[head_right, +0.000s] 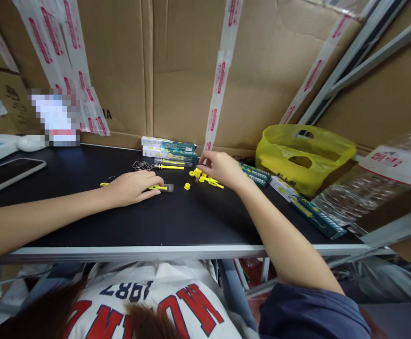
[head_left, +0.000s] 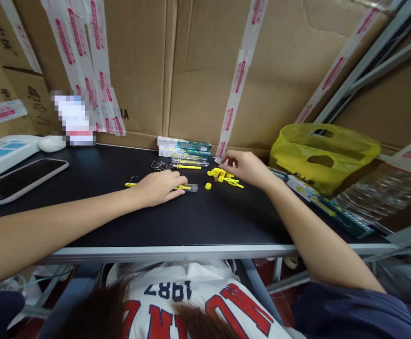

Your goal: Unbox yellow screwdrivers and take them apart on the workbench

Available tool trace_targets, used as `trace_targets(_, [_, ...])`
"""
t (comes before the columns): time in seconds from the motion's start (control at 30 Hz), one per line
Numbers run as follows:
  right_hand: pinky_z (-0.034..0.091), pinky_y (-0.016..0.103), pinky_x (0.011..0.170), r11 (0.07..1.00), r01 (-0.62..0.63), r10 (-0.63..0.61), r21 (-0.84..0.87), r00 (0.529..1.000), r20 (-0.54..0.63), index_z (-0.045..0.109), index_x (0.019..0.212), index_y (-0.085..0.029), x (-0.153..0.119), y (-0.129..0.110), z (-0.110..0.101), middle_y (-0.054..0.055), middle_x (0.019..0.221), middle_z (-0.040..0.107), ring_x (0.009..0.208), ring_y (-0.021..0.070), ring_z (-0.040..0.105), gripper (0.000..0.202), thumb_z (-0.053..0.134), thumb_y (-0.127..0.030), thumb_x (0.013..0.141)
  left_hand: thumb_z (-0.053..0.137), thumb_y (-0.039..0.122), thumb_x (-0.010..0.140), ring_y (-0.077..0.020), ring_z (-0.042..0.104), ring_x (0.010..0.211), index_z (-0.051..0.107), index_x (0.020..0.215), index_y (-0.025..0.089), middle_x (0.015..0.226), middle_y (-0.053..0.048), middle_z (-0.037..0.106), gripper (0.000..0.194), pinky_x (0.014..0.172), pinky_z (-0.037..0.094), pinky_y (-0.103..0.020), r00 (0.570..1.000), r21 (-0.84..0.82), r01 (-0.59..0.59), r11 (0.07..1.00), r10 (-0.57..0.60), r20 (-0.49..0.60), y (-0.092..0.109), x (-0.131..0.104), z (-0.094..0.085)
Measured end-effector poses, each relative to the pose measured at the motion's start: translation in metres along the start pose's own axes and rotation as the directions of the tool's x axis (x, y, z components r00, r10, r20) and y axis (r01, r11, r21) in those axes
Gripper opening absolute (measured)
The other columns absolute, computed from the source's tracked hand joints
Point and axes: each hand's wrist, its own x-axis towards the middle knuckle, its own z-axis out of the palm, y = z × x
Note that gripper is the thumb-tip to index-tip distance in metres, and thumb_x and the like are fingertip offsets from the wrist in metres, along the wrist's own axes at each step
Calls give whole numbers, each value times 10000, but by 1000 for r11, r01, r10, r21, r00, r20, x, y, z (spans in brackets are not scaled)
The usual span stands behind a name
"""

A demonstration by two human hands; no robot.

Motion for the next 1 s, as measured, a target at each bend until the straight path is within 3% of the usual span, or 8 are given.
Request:
trace_targets(0.1, [369,246,602,946,168,-203,279,974,104,652,919,-184,-4,-33,12,20,735,638,643,136,546,333,528,-490,874,342,401,985,-195,587,943,538,1143,219,993,-36,615,311,760,414,-277,1000,-26,13,1000,-14,-19,0,0,2])
trace_targets(0.23, [360,238,608,894,261,-321,364,940,114,656,968,-180,-7,-57,29,7,726,615,623,116,512,346,566,-495,857,343,422,983,-187,597,956,528,1168,224,1001,-32,621,328,755,414,-267,1000,-100,13,995,-16,-25,-1,1,3])
trace_targets(0.47, [366,233,591,879,163,-225,448,970,89,652,903,-159,-2,-33,25,-5,683,596,614,112,505,256,653,-396,805,356,466,964,-191,615,876,554,1029,203,975,-28,652,335,698,399,-268,989,-227,139,964,-146,-15,-5,2,4])
trace_targets(0.67, [380,229,570,807,173,-269,564,959,91,637,964,-157,1,-21,20,2,728,618,618,110,510,314,693,-388,758,297,498,970,-174,593,722,539,879,205,813,-9,627,391,600,349,-256,981,-280,189,941,-191,18,-5,3,1])
trace_targets(0.8, [384,233,571,810,168,-256,562,963,81,642,960,-151,1,-23,17,3,709,630,604,106,508,267,669,-345,779,301,485,966,-166,588,681,554,935,206,778,-6,626,377,589,348,-247,978,-318,196,927,-208,-3,-6,3,2])
trace_targets(1.0, [391,239,581,791,174,-254,587,965,57,648,903,-159,2,-17,17,10,720,642,632,115,551,282,679,-409,775,275,475,972,-167,598,700,570,972,192,791,-17,638,409,634,389,-254,977,-365,157,918,-198,-79,-11,3,7])
